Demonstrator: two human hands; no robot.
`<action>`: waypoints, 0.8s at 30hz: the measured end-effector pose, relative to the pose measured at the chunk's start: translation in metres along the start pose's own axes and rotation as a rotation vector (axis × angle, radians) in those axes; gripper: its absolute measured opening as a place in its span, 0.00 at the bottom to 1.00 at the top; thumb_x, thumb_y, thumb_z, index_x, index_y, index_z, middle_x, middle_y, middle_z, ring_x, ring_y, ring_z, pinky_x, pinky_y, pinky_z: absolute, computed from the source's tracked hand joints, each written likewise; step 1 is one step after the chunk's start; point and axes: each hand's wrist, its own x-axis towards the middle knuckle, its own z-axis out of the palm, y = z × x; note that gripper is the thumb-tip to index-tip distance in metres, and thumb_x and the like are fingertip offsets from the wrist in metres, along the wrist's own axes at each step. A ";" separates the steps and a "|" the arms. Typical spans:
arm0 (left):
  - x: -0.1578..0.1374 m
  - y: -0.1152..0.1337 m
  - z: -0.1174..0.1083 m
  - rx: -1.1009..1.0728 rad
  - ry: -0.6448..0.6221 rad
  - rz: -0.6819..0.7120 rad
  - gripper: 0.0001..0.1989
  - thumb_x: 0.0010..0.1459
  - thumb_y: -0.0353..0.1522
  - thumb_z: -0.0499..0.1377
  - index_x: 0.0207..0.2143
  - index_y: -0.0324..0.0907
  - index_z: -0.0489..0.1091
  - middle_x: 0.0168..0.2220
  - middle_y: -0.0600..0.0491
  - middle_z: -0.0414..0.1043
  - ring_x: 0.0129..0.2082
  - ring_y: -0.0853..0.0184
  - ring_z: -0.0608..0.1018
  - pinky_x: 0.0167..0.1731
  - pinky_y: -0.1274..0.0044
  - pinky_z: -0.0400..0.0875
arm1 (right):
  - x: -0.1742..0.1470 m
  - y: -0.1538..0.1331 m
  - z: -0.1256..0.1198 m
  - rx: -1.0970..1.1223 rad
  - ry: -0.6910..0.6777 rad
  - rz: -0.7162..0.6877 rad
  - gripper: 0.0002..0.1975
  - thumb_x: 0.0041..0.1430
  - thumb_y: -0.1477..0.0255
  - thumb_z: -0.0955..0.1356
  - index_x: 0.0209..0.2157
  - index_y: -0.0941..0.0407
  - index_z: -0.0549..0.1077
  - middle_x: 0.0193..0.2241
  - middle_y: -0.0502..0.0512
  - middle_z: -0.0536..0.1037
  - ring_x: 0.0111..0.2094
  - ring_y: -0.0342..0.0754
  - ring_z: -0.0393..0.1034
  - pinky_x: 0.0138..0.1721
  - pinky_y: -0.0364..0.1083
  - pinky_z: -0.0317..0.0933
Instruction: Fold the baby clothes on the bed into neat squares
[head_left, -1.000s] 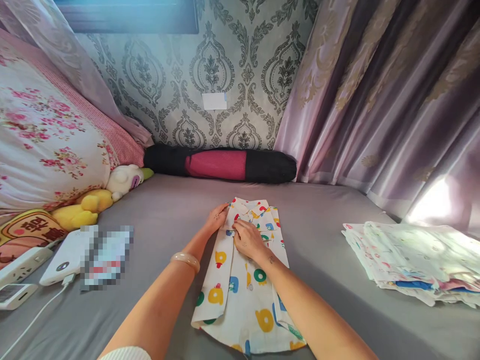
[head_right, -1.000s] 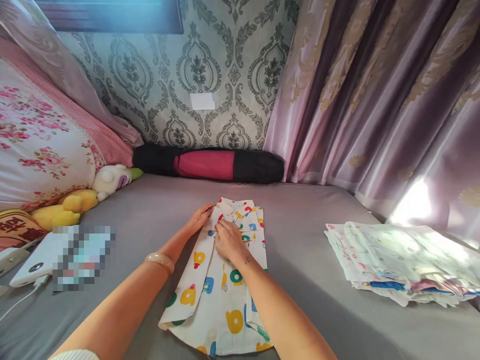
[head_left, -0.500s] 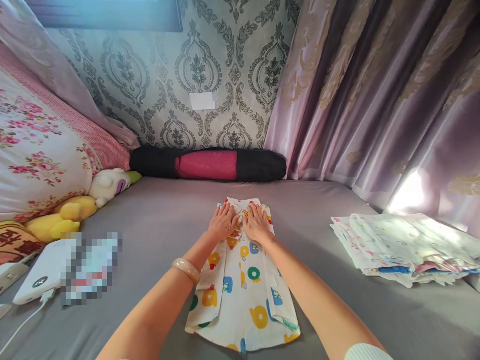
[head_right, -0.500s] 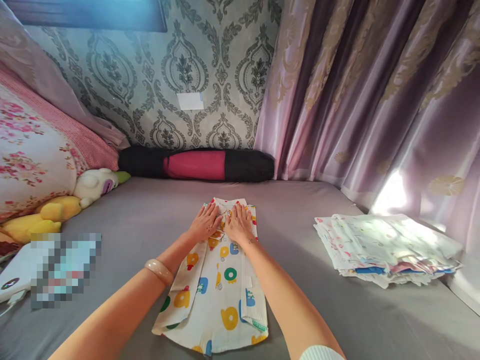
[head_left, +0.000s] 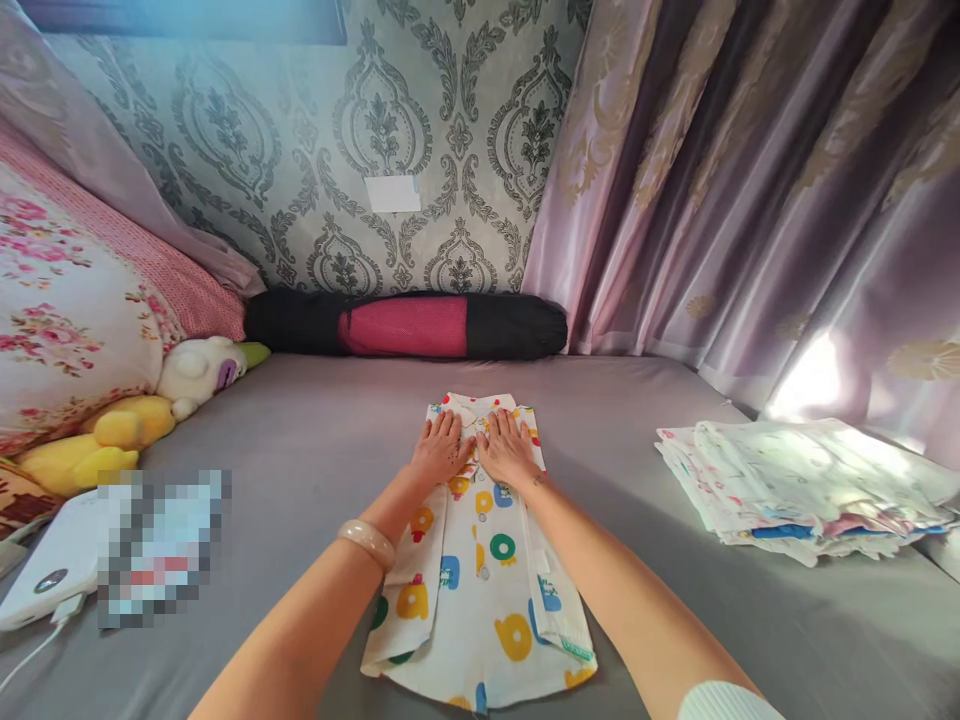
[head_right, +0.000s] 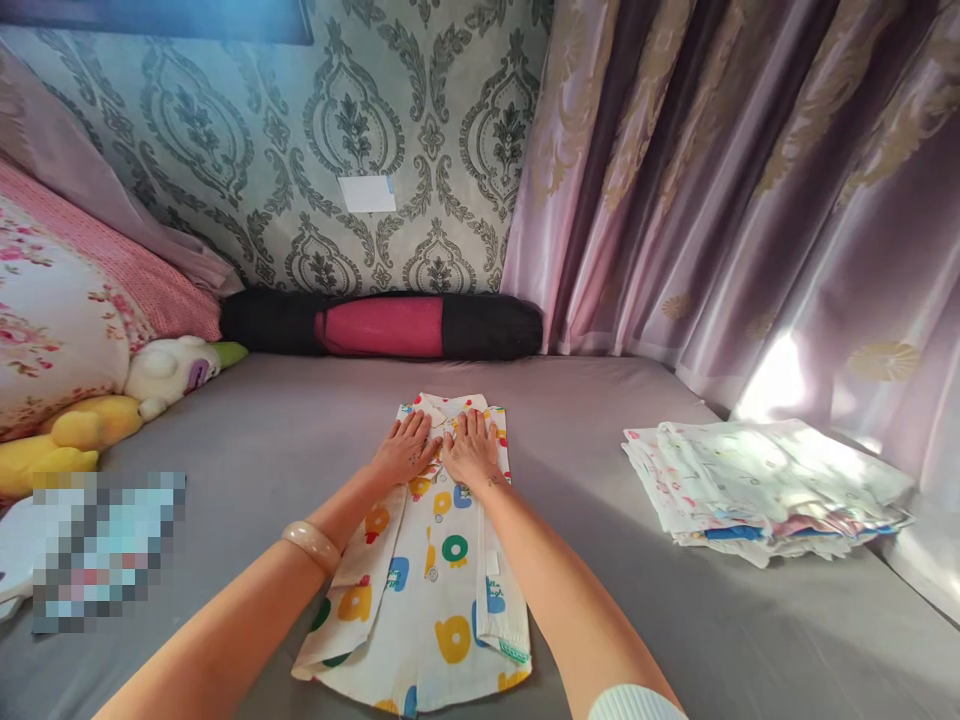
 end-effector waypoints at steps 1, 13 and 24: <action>0.001 0.000 -0.002 0.005 0.002 0.008 0.29 0.66 0.43 0.43 0.63 0.35 0.56 0.67 0.36 0.51 0.67 0.50 0.54 0.62 0.56 0.50 | 0.001 0.000 -0.001 0.006 -0.001 -0.005 0.31 0.69 0.62 0.53 0.66 0.66 0.52 0.68 0.65 0.49 0.68 0.57 0.39 0.65 0.60 0.34; 0.038 -0.002 -0.007 -0.016 0.112 0.004 0.29 0.67 0.42 0.40 0.62 0.33 0.56 0.66 0.38 0.54 0.67 0.53 0.54 0.64 0.62 0.48 | 0.035 0.019 0.002 -0.004 0.116 0.010 0.30 0.69 0.63 0.53 0.65 0.66 0.54 0.67 0.66 0.51 0.68 0.57 0.40 0.65 0.58 0.33; 0.047 -0.009 0.009 -0.017 0.065 -0.006 0.30 0.66 0.44 0.41 0.64 0.36 0.54 0.66 0.38 0.55 0.66 0.52 0.56 0.63 0.59 0.49 | 0.040 0.021 0.007 0.002 0.082 0.026 0.30 0.68 0.60 0.54 0.65 0.63 0.54 0.66 0.67 0.53 0.67 0.57 0.42 0.64 0.57 0.34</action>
